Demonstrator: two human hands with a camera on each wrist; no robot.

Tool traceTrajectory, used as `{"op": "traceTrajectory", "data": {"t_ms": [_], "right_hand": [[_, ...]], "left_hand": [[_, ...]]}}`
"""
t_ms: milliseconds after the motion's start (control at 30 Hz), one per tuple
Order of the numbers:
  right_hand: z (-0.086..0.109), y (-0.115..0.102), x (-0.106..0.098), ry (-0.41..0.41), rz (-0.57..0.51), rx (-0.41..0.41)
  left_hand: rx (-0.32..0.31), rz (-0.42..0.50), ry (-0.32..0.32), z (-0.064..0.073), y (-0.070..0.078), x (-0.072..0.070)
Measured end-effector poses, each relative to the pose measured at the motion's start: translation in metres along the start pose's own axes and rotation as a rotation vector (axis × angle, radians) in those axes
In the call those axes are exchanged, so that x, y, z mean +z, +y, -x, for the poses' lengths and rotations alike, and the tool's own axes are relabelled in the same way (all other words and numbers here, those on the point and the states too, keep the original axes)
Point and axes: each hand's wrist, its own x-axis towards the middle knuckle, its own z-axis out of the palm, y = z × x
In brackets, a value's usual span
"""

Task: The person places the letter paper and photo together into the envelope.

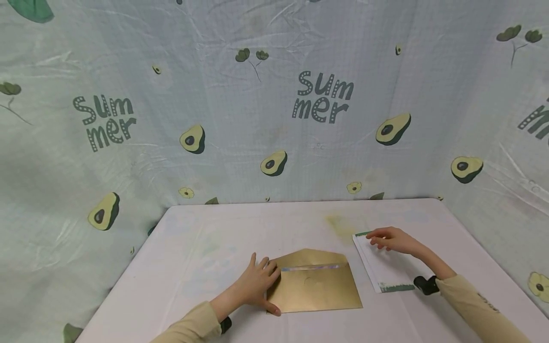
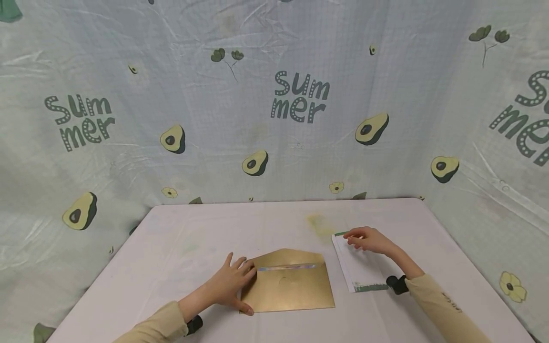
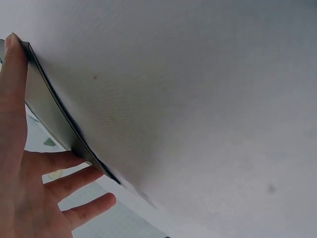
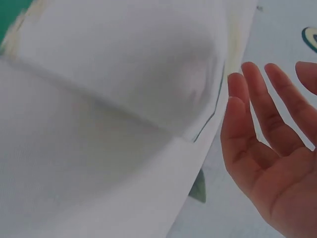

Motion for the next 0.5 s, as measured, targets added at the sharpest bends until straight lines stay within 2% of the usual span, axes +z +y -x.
{"op": "traceTrajectory", "data": {"t_ms": [133,300,500], "right_hand": [[0.004,0.004,-0.003,0.084,0.111,-0.002],[0.003,0.010,-0.004,0.164,0.259,-0.062],[-0.009,0.025,0.006,0.216,0.537,-0.102]], "left_hand": [[0.002,-0.002,-0.009,0.000,0.001,-0.001],[0.005,0.008,-0.009,-0.001,0.000,-0.001],[0.002,0.008,-0.036,-0.002,0.000,0.000]]}}
